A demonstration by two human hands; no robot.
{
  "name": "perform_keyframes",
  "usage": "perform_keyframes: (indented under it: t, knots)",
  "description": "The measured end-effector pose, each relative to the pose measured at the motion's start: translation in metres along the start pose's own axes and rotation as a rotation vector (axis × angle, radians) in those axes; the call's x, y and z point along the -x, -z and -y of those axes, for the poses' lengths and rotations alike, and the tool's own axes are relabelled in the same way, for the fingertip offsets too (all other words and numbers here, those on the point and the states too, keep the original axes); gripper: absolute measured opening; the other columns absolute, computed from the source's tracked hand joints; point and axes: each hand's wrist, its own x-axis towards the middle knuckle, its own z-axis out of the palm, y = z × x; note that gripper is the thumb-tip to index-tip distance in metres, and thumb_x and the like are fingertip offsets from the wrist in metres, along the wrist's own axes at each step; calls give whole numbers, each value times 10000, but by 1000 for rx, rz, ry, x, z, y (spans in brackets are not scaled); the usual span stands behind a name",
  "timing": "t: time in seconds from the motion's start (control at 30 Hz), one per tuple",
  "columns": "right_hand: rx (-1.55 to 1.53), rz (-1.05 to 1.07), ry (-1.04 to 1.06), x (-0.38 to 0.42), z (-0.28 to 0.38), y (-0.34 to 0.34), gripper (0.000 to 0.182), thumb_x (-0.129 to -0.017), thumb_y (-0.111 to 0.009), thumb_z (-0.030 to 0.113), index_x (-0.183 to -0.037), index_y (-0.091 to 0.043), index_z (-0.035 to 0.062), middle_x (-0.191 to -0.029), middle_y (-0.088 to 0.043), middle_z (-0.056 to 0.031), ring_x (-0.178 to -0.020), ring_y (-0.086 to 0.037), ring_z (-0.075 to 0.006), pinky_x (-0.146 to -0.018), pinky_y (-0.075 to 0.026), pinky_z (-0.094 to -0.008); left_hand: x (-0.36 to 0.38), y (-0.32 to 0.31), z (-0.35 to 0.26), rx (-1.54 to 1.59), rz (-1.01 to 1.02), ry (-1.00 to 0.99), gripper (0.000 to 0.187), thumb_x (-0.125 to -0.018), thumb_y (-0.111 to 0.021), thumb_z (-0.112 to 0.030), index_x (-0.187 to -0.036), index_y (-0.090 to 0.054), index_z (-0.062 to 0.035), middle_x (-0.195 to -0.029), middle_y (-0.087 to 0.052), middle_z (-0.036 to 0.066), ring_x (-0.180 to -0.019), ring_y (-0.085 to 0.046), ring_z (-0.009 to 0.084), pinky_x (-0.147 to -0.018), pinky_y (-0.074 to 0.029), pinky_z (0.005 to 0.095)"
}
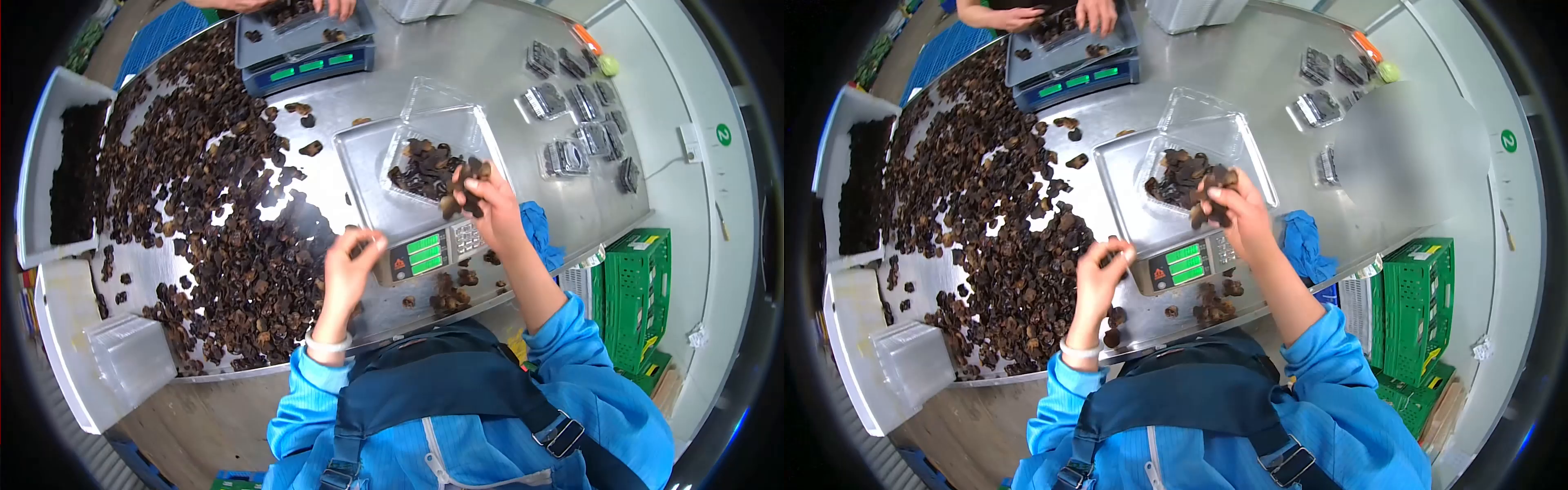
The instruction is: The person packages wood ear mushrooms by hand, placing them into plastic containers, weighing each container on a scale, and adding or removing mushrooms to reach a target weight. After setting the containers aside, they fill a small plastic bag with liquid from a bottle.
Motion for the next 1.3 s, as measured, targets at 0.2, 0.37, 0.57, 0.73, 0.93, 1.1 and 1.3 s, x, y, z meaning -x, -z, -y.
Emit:
perform_keyframes:
  t: [0.2,0.37,0.57,0.73,0.93,1.1,1.3]
  knots:
    - [1268,57,427,-46,-19,17,413,-797,-733,79,-1170,-564,28,-1278,-570,-168,-1184,-544,-410,-1007,-458,-463,-109,-75,-42,-153,-236,-392,268,-869,-733,-170,-1066,-656,-7,-1050,-625,172,-1006,-605,347,-882,-482,413]
    - [1188,72,524,-29,-24,22,421,-776,-662,-32,-1185,-595,44,-1373,-519,-176,-1264,-509,-384,-1067,-428,-453,-109,-90,-8,-529,-110,-579,320,-924,-634,-134,-1223,-624,-20,-1311,-570,201,-1215,-535,391,-1001,-441,474]
    - [1024,-19,503,-7,-18,43,341,-802,-615,-92,-1122,-632,24,-1305,-592,-135,-1188,-600,-301,-986,-493,-386,-86,2,35,-576,-376,-303,312,-844,-660,-55,-1154,-643,-22,-1246,-609,184,-1196,-538,392,-1023,-428,471]
    - [857,-154,436,-3,-17,57,256,-835,-600,-90,-1057,-654,27,-1219,-653,-88,-1047,-659,-186,-830,-538,-297,-86,72,96,-913,-178,-171,262,-793,-710,-4,-1053,-699,-32,-1055,-692,117,-1009,-639,358,-902,-515,425]
    - [747,-197,396,8,-20,72,233,-853,-575,-87,-1037,-664,26,-1175,-668,-83,-949,-650,-149,-776,-532,-271,-83,101,80,-90,-358,94,111,-948,-689,-73,-1038,-712,-13,-944,-691,-14,-816,-611,62,-699,-491,220]
    - [593,-248,302,13,-32,73,204,-864,-595,-66,-1043,-658,10,-1156,-668,-89,-947,-641,-159,-765,-543,-280,-68,55,-3,305,-296,43,158,-992,-630,-68,-1144,-639,-25,-885,-639,-6,-742,-560,68,-661,-440,212]
    - [825,-382,118,2,-39,49,432,-857,-697,69,-1262,-549,57,-1192,-609,-115,-980,-633,-234,-847,-535,-365,-101,-69,-42,238,91,-164,131,-955,-665,-40,-1081,-654,-4,-919,-681,46,-780,-616,110,-736,-503,256]
